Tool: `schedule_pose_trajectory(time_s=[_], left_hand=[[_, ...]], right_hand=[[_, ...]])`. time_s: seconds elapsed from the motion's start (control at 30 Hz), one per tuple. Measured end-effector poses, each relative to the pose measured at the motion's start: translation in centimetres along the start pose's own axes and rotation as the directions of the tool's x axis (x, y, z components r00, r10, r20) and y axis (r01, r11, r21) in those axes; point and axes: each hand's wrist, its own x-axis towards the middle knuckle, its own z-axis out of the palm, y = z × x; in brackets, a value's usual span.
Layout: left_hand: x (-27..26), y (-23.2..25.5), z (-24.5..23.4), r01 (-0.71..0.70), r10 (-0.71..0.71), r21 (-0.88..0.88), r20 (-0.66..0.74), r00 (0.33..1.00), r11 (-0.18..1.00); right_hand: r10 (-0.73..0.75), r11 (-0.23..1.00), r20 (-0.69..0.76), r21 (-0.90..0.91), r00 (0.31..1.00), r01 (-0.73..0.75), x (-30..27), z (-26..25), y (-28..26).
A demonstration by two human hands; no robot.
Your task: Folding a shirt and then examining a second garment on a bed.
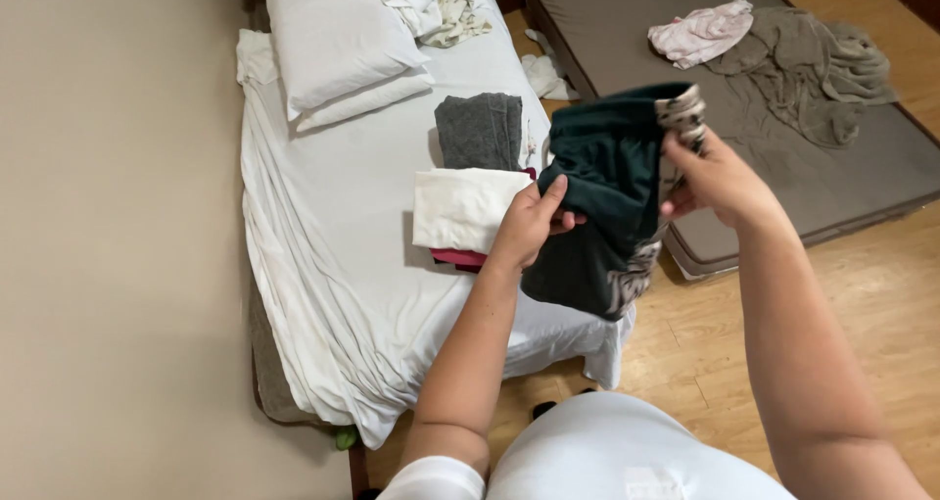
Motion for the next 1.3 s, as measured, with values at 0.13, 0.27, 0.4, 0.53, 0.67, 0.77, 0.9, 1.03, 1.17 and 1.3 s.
schedule_pose_trajectory(time_s=[0.13, 0.27, 0.4, 0.53, 0.67, 0.77, 0.9, 1.03, 1.17, 1.3], left_hand=[[1.5, -0.4, -0.5, -0.055, 0.057, 0.019, -0.101, 0.993, 0.998], [0.5, 2.7, -0.5, -0.115, 0.111, -0.023, -0.128, 0.986, 0.993], [0.2, 4.9, -0.3, -0.134, 0.125, -0.048, -0.151, 0.981, 0.99], [1.3, 4.6, -2.3, -0.135, 0.122, -0.057, -0.179, 0.976, 0.989], [2.3, 5.4, -5.3, -0.121, 0.117, -0.016, -0.173, 0.978, 0.992], [1.8, 6.5, -7.0, -0.096, 0.096, 0.006, -0.156, 0.983, 0.995], [2.9, 8.0, -11.4, -0.07, 0.073, 0.026, -0.117, 0.99, 0.997], [2.9, 9.8, -15.7, -0.055, 0.058, 0.041, -0.089, 0.994, 0.998], [4.4, 8.6, -19.6, 0.072, -0.062, -0.192, 0.059, 0.996, 0.979], [6.7, 4.5, -23.3, 0.229, -0.176, -0.318, 0.185, 0.967, 0.92]], right_hand=[[-0.119, 0.991, 0.052, -0.063, 0.992, 0.122, 1.3, -1.4, 2.3], [-0.141, 0.964, 0.155, 0.246, 0.978, 0.1, 3.9, -2.6, 4.2], [-0.06, 0.971, 0.281, 0.238, 0.958, -0.009, 3.8, -0.3, 7.6], [-0.118, 0.96, 0.269, 0.278, 0.956, 0.041, 3.2, 1.6, 5.7], [-0.227, 0.922, 0.138, 0.349, 0.964, 0.167, 4.6, 1.5, 5.6], [-0.296, 0.886, 0.1, 0.4, 0.95, 0.235, 3.7, 2.9, 4.5], [-0.347, 0.855, 0.065, 0.431, 0.935, 0.287, 1.9, 6.9, 1.0], [-0.393, 0.833, -0.034, 0.41, 0.919, 0.372, 1.1, 12.2, -2.3], [-0.401, 0.757, -0.199, 0.478, 0.894, 0.446, 0.5, 16.5, -4.4], [-0.401, 0.721, -0.293, 0.484, 0.868, 0.496, 2.9, 18.2, -3.0]])
